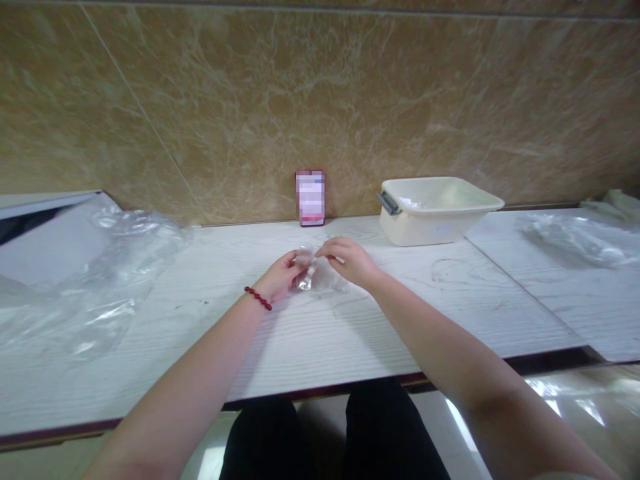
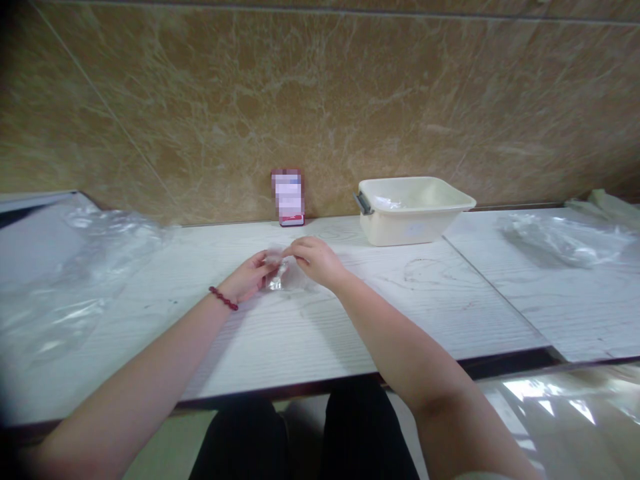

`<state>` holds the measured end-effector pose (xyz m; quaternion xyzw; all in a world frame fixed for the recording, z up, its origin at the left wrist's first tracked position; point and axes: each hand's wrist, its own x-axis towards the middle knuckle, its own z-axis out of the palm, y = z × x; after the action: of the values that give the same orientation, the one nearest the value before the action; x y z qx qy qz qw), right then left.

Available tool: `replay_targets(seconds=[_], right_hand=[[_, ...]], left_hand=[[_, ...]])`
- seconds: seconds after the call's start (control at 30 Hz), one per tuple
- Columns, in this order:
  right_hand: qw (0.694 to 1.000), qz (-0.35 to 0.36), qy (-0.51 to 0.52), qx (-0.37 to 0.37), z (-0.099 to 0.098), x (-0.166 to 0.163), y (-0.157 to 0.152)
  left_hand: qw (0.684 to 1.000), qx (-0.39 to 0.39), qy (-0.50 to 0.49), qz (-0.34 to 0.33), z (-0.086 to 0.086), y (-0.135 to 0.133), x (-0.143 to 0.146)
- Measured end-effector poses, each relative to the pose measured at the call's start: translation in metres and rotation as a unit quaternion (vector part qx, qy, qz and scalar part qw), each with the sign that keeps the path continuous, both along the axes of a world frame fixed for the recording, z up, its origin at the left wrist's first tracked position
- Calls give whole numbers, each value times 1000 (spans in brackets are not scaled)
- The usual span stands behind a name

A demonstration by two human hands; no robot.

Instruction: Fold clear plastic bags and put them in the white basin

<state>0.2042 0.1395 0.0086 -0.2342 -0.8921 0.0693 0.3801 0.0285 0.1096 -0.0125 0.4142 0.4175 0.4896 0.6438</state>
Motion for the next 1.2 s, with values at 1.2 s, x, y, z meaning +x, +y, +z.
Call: replay_targets(seconds=[1.2], right_hand=[[982,99,-160,-8,-2,1,-1]], left_hand=[[990,-110,-86,12,5,4,-9]])
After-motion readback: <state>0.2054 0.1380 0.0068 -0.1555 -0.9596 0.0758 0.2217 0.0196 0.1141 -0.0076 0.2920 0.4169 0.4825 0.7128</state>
